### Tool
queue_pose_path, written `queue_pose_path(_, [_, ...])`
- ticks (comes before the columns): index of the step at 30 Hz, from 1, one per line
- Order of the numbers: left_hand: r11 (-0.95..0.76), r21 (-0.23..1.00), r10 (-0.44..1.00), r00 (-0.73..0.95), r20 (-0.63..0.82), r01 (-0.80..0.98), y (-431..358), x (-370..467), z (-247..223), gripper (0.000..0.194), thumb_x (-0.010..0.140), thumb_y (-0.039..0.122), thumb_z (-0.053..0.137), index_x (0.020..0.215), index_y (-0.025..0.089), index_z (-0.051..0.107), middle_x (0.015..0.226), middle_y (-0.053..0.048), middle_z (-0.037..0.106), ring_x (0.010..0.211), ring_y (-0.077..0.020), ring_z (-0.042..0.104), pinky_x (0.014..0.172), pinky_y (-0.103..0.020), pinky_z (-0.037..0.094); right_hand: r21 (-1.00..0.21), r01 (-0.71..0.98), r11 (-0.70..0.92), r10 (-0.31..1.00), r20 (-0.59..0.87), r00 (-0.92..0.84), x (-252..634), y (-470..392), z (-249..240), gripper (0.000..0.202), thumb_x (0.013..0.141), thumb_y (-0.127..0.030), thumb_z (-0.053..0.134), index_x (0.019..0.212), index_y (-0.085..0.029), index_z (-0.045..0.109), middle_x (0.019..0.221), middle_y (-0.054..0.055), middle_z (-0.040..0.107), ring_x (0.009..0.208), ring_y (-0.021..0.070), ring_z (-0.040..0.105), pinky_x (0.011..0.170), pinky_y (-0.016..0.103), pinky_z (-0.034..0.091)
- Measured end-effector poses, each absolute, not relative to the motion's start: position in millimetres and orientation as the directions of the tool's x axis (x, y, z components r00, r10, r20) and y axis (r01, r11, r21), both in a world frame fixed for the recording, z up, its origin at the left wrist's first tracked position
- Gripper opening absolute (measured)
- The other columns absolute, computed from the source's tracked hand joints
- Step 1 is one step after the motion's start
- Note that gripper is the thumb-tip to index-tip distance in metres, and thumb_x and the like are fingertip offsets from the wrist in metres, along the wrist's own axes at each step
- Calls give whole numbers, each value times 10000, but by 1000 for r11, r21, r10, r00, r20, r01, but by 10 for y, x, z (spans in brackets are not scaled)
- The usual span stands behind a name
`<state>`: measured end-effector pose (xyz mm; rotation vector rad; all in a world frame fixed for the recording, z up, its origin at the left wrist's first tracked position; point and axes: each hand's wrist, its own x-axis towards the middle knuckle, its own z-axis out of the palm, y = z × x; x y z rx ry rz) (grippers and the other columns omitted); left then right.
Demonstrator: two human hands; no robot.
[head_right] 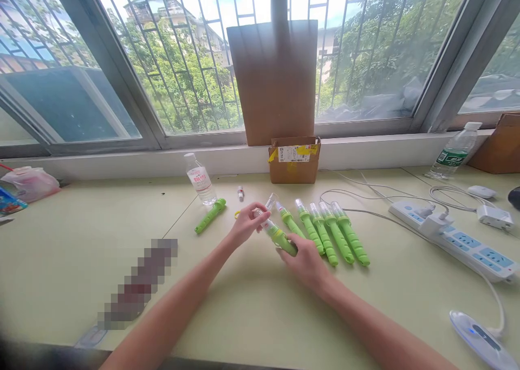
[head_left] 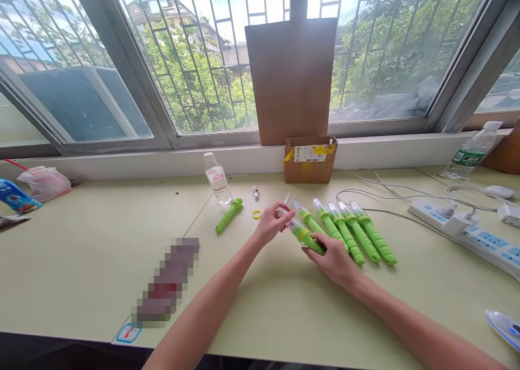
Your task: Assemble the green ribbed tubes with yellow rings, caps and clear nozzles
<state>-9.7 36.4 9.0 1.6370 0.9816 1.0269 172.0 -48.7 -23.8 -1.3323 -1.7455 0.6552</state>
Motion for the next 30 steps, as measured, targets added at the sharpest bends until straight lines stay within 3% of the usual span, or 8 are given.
queue_pose_path(5, [-146, 987, 933, 340, 115, 65, 393, -108, 102, 426, 685, 480, 719, 924, 167, 556, 633, 13, 593, 547, -106, 551, 445, -205, 428, -861, 457, 223, 970, 244, -13, 1719, -474, -278, 226, 776, -427, 619, 824, -221, 537, 607, -40, 521, 464, 117, 422, 452, 258, 325])
queue_pose_path(11, [-27, 998, 915, 401, 46, -52, 368, -114, 123, 533, 694, 396, 744, 1112, 169, 503, 853, -60, 664, 712, -143, 616, 589, -271, 504, -907, 392, 152, 987, 160, -11, 1733, -471, -279, 278, 798, -482, 596, 761, -211, 540, 568, -40, 508, 450, 123, 464, 424, 252, 340])
queue_pose_path(22, [26, 992, 907, 420, 30, -127, 398, -132, 101, 495, 712, 355, 742, 1112, 175, 514, 914, -75, 656, 769, -144, 624, 711, -309, 514, -956, 275, 98, 994, 79, -81, 1728, -473, -259, 362, 828, -561, 523, 814, -203, 573, 673, -2, 588, 437, 119, 492, 411, 256, 376])
queue_pose_path(28, [1, 994, 919, 391, 43, -111, 380, -101, 87, 510, 682, 372, 763, 1097, 185, 535, 909, -67, 660, 768, -151, 632, 708, -314, 515, -919, 375, 126, 989, 148, 31, 1749, -456, -289, 383, 689, -510, 697, 846, -200, 538, 669, -16, 563, 462, 118, 477, 409, 249, 361])
queue_pose_path(30, [-1, 994, 918, 394, 46, -114, 379, -99, 84, 508, 679, 370, 765, 1095, 183, 543, 923, -74, 661, 772, -151, 631, 710, -314, 514, -918, 374, 129, 988, 152, 32, 1749, -457, -301, 361, 697, -496, 693, 813, -203, 517, 649, -17, 557, 479, 128, 489, 415, 251, 368])
